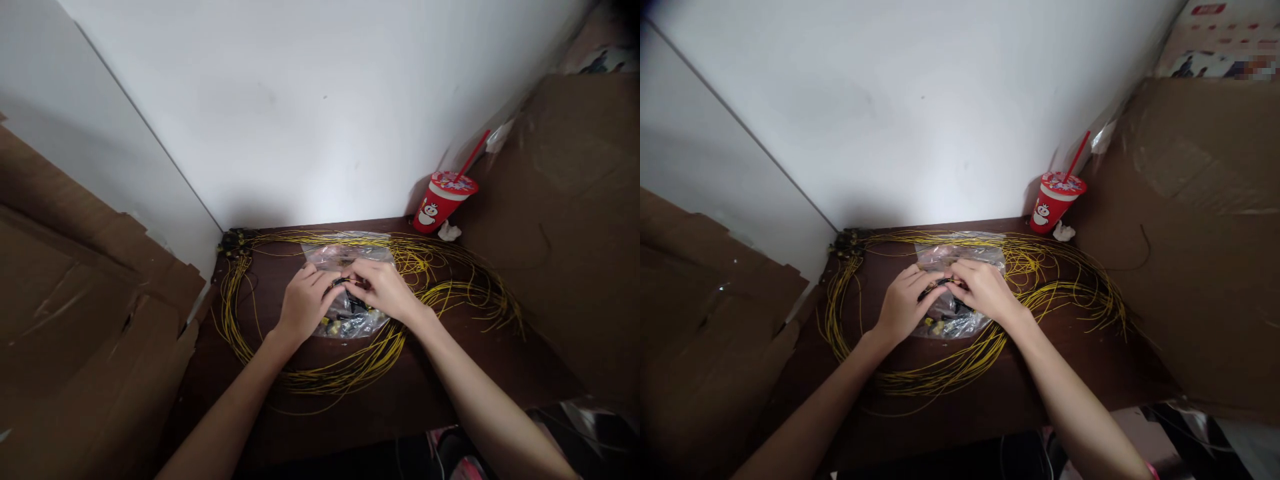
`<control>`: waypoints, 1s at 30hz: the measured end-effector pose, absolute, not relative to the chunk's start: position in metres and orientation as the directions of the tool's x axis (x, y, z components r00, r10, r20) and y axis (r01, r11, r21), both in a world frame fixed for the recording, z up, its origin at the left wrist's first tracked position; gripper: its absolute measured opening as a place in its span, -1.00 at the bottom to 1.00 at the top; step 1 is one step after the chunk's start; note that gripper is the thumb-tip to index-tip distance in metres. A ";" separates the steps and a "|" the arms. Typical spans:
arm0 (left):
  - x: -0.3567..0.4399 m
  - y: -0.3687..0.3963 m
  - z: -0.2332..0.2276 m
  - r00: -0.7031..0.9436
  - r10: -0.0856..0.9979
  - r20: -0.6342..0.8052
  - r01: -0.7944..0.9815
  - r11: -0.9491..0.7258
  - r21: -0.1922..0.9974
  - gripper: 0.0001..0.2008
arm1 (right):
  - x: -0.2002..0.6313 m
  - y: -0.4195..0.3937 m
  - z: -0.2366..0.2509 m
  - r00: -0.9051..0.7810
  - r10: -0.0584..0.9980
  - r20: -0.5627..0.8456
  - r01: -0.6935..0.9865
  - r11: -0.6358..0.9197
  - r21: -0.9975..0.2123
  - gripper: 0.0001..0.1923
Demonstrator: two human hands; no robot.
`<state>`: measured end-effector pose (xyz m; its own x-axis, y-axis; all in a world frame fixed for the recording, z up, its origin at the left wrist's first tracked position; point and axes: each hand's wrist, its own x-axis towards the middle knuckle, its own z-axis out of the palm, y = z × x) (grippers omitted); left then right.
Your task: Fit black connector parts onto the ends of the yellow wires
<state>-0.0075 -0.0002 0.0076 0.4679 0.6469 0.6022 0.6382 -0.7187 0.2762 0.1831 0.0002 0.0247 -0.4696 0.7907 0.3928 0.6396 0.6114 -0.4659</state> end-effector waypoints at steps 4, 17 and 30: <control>-0.009 0.002 0.007 0.401 0.651 0.644 0.638 -0.703 0.314 -0.84 | 0.188 0.000 0.033 -0.341 0.766 0.545 0.503 0.638 -0.582 -0.82; -0.016 0.006 0.007 0.300 0.698 0.650 0.651 -0.648 0.396 -0.84 | 0.224 0.014 0.029 0.176 0.880 0.441 0.677 0.218 -0.703 -0.40; -0.018 0.006 0.008 0.336 0.688 0.643 0.591 -0.686 0.425 -0.88 | 0.204 0.020 0.024 0.043 0.990 0.135 -0.053 0.137 -0.989 -0.61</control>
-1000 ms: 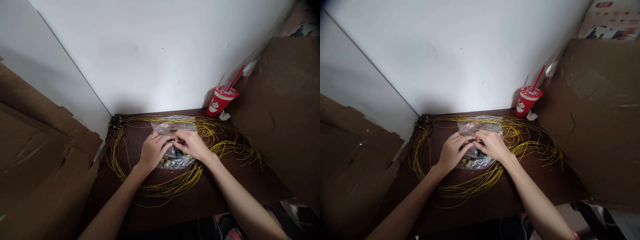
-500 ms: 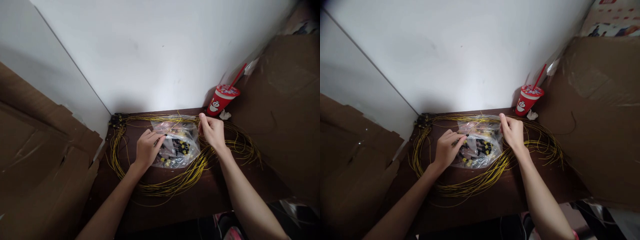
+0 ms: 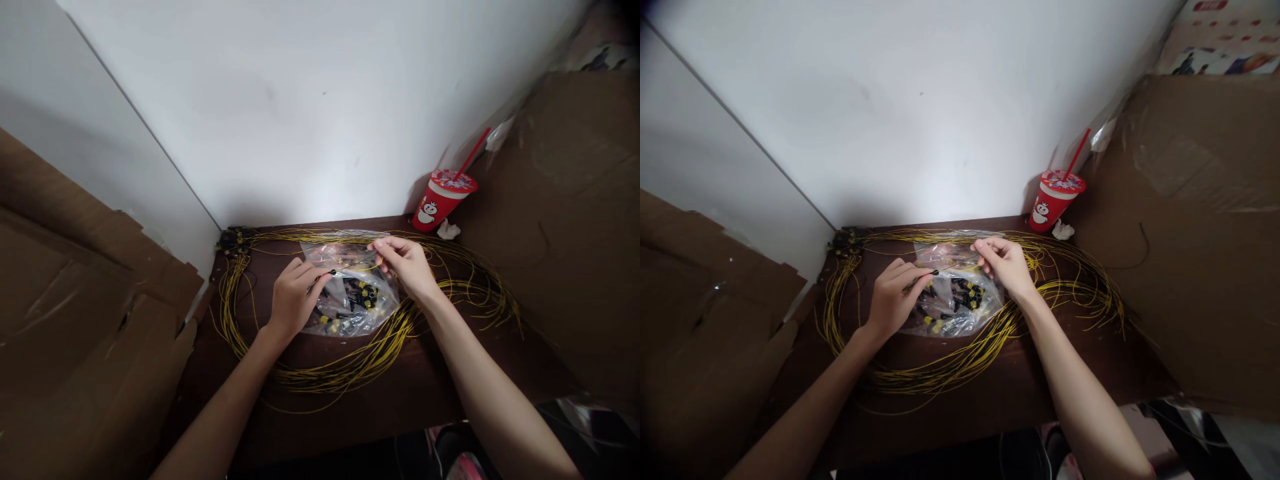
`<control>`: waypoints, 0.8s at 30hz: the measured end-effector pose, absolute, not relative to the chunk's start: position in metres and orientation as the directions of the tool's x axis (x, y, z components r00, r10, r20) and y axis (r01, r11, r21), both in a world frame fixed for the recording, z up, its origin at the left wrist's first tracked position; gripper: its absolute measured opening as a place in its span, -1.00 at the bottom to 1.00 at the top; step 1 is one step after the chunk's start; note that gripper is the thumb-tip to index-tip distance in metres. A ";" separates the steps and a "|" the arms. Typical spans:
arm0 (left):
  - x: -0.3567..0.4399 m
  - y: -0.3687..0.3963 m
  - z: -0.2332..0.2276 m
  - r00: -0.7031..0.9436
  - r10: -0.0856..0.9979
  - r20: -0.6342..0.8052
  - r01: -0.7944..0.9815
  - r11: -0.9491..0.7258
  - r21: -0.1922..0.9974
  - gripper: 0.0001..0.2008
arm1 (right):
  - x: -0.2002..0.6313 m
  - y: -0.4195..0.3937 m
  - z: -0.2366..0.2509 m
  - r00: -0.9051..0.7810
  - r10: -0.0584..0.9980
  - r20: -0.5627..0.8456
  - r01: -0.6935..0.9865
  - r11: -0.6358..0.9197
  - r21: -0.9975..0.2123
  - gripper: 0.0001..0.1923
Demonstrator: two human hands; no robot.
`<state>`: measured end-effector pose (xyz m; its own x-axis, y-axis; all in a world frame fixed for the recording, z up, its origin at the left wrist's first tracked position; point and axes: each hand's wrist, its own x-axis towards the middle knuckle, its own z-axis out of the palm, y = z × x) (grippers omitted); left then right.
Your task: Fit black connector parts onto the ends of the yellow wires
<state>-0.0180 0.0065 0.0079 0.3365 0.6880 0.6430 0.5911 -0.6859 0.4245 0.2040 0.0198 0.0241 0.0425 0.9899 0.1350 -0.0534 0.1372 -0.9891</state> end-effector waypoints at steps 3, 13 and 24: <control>-0.019 0.008 0.009 0.327 0.692 0.643 0.605 -0.676 0.420 -0.88 | 0.203 0.021 0.023 0.069 0.990 0.120 -0.141 0.129 -0.982 -0.68; -0.027 0.013 0.012 0.335 0.706 0.623 0.675 -0.642 0.364 -0.87 | 0.206 0.024 0.025 0.266 0.958 0.107 -0.226 0.170 -0.959 -0.71; -0.041 0.021 0.015 0.431 0.724 0.538 0.740 -0.625 0.249 -0.87 | 0.215 0.028 0.021 0.436 0.892 0.116 -0.225 0.233 -0.946 -0.70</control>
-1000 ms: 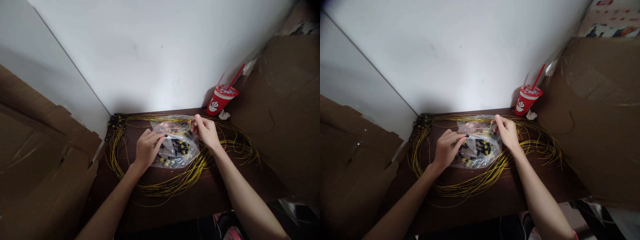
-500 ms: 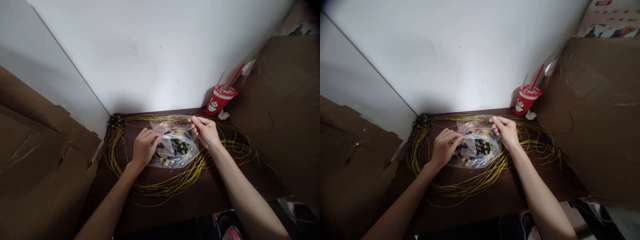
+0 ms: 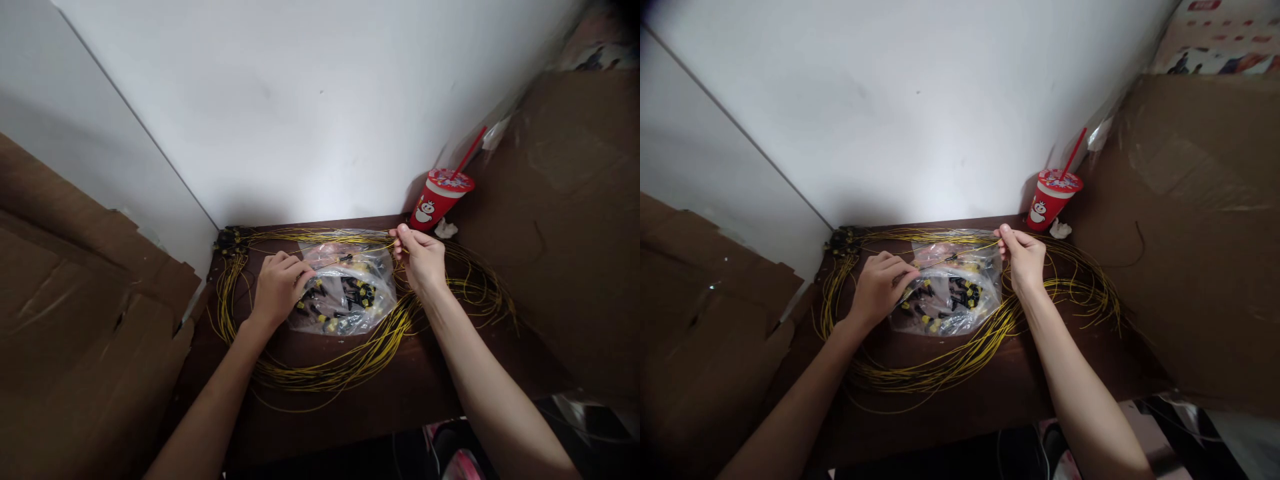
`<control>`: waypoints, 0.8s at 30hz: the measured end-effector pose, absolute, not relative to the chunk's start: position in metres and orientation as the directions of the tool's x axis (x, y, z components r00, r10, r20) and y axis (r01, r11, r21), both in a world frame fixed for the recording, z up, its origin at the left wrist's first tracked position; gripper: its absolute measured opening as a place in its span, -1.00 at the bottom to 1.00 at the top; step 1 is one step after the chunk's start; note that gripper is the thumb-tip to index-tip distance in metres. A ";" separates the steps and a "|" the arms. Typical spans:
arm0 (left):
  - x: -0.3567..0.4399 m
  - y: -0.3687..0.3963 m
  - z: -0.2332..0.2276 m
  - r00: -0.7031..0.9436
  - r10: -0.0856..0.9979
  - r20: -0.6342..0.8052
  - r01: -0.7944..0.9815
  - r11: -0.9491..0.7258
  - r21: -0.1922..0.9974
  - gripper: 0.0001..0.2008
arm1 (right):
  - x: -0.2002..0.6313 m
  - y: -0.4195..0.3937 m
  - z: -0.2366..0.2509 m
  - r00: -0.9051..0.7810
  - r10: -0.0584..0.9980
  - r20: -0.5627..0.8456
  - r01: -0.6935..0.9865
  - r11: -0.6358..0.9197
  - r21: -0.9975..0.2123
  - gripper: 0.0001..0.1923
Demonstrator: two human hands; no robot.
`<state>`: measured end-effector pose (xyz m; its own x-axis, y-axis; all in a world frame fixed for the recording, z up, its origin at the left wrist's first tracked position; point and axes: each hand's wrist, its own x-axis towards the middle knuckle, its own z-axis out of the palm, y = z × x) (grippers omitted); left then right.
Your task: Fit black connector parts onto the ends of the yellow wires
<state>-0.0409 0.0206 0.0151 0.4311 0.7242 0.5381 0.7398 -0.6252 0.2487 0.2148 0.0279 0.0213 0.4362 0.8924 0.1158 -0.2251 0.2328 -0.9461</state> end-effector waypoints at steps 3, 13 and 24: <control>-0.043 0.022 0.015 0.438 0.725 0.531 0.755 -0.617 0.220 -0.88 | 0.217 0.029 0.021 0.478 0.869 0.127 -0.234 0.265 -0.936 -0.70; -0.047 0.023 0.018 0.367 0.747 0.555 0.811 -0.549 0.203 -0.93 | 0.222 0.032 0.022 0.473 0.880 0.029 -0.379 0.233 -0.896 -0.69; -0.055 0.027 0.019 0.231 0.779 0.583 0.877 -0.426 0.222 -0.91 | 0.224 0.032 0.024 0.457 0.889 -0.044 -0.487 0.209 -0.848 -0.72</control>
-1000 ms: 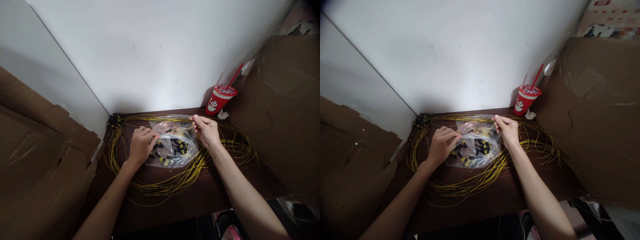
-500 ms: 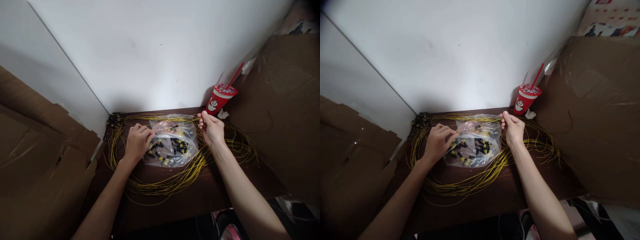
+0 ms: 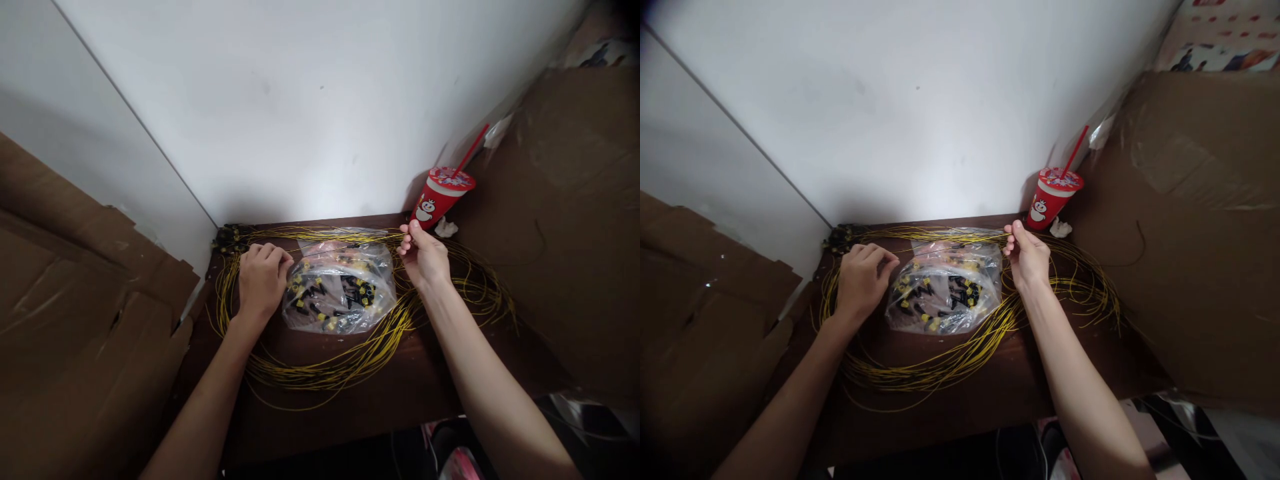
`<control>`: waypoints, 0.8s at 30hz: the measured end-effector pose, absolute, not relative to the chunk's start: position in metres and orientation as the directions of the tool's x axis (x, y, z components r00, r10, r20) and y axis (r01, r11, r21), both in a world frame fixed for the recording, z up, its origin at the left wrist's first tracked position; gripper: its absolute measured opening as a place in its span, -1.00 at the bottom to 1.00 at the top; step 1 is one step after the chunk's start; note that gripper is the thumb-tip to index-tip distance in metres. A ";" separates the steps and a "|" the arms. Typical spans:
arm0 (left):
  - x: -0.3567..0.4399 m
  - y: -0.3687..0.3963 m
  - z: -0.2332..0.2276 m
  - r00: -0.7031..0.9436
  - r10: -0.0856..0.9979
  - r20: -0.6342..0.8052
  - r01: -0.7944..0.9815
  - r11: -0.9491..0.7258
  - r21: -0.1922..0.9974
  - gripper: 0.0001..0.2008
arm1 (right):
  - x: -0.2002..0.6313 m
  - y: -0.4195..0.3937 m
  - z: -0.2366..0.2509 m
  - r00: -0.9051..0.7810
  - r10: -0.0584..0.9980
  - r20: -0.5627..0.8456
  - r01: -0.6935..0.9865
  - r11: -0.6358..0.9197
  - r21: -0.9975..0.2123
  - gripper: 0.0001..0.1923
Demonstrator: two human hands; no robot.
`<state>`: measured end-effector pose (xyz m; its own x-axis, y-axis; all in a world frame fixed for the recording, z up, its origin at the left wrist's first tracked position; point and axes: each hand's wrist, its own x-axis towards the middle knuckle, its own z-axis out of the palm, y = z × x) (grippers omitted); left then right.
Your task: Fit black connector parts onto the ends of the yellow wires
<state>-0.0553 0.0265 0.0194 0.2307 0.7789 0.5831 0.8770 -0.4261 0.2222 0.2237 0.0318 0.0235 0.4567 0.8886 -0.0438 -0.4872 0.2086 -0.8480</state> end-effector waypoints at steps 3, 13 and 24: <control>-0.060 0.028 0.016 0.183 0.785 0.591 0.898 -0.378 0.224 -0.90 | 0.220 0.030 0.022 0.367 0.930 -0.030 -0.479 0.161 -0.863 -0.69; -0.051 0.021 0.023 0.159 0.750 0.642 0.919 -0.351 0.181 -0.59 | 0.207 0.026 0.022 0.109 0.994 0.012 -0.425 0.058 -0.903 -0.76; -0.022 0.009 0.015 0.457 0.666 0.589 0.721 -0.666 0.194 -0.65 | 0.197 0.012 0.028 -0.266 0.960 0.094 -0.426 -0.030 -0.904 -0.83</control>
<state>-0.0216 0.0086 0.0149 0.4573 0.6662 0.5892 0.7206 -0.6658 0.1936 0.1973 0.0121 0.0275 -0.2656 0.9595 0.0937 -0.4263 -0.0298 -0.9041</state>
